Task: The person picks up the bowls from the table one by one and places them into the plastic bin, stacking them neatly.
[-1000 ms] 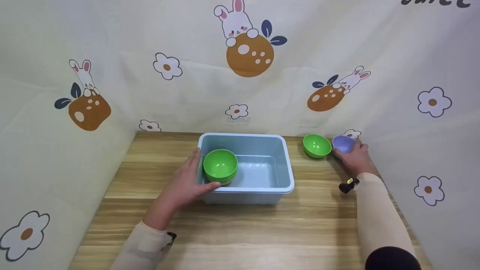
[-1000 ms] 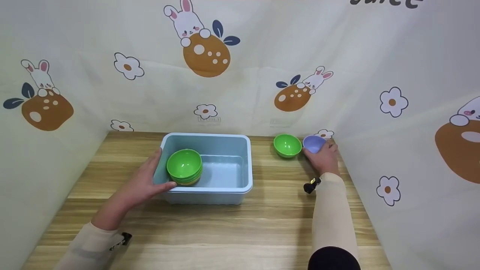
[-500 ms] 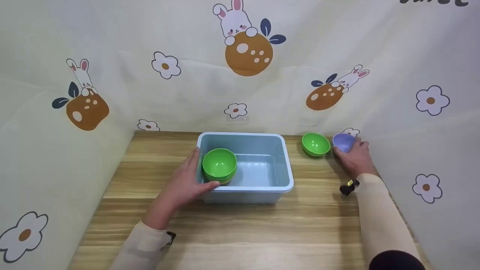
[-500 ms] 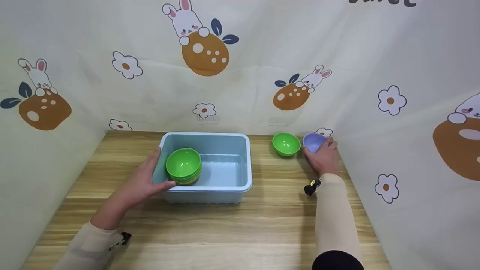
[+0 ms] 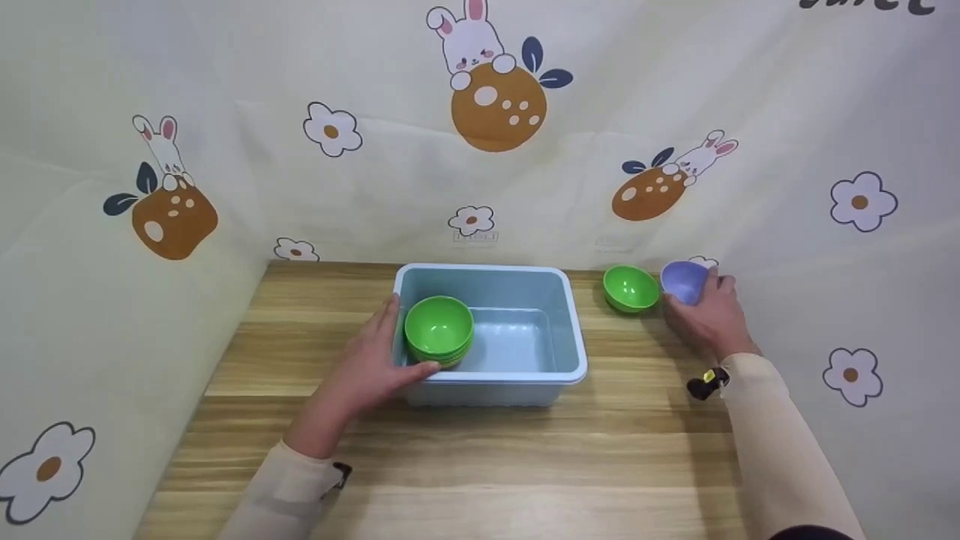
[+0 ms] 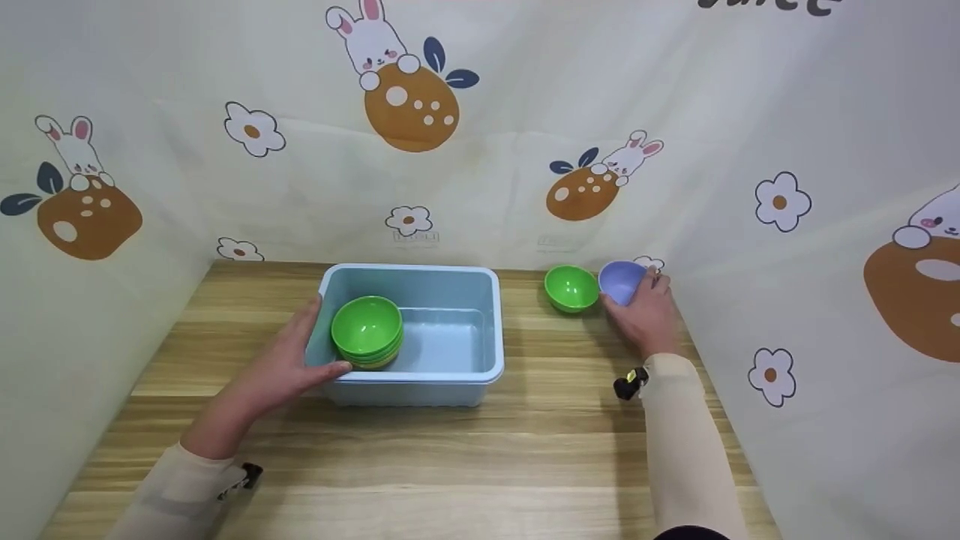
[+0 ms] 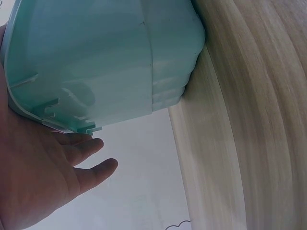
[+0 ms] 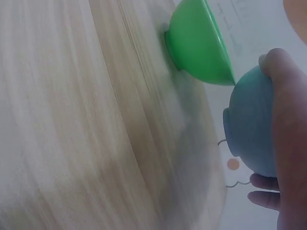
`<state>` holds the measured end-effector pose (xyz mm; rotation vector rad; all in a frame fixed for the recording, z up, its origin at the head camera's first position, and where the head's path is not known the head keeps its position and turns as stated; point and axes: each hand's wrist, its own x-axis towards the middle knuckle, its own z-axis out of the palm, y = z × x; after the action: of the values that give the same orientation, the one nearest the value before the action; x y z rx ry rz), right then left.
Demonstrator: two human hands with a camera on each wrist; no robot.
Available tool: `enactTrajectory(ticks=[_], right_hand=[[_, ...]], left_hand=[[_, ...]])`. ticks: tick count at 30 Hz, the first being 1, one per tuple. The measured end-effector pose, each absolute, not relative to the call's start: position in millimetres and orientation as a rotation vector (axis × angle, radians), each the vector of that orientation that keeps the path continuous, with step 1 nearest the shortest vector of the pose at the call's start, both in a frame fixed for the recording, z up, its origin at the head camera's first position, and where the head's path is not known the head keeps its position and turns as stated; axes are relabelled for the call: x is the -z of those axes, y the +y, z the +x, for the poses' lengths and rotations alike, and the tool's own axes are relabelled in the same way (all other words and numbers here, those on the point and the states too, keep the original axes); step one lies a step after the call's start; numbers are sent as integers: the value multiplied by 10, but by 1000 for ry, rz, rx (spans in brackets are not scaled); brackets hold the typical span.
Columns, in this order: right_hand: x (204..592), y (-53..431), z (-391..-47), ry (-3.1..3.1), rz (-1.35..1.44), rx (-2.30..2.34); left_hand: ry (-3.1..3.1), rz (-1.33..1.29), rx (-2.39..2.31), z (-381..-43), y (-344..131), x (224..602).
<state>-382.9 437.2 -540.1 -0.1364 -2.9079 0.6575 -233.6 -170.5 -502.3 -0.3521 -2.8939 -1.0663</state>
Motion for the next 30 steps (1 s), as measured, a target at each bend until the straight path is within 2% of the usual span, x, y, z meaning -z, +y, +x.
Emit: enactTrajectory(ticks=[19,30], right_hand=[[5192,4212,-3632,-2909,50,-616],[5046,3963,-3493,-2889,158,-519]], left_hand=[[-2897,-364,1058,-2324,-1703,4999],[-2901,-353,1062,-2340,-1699,5020]])
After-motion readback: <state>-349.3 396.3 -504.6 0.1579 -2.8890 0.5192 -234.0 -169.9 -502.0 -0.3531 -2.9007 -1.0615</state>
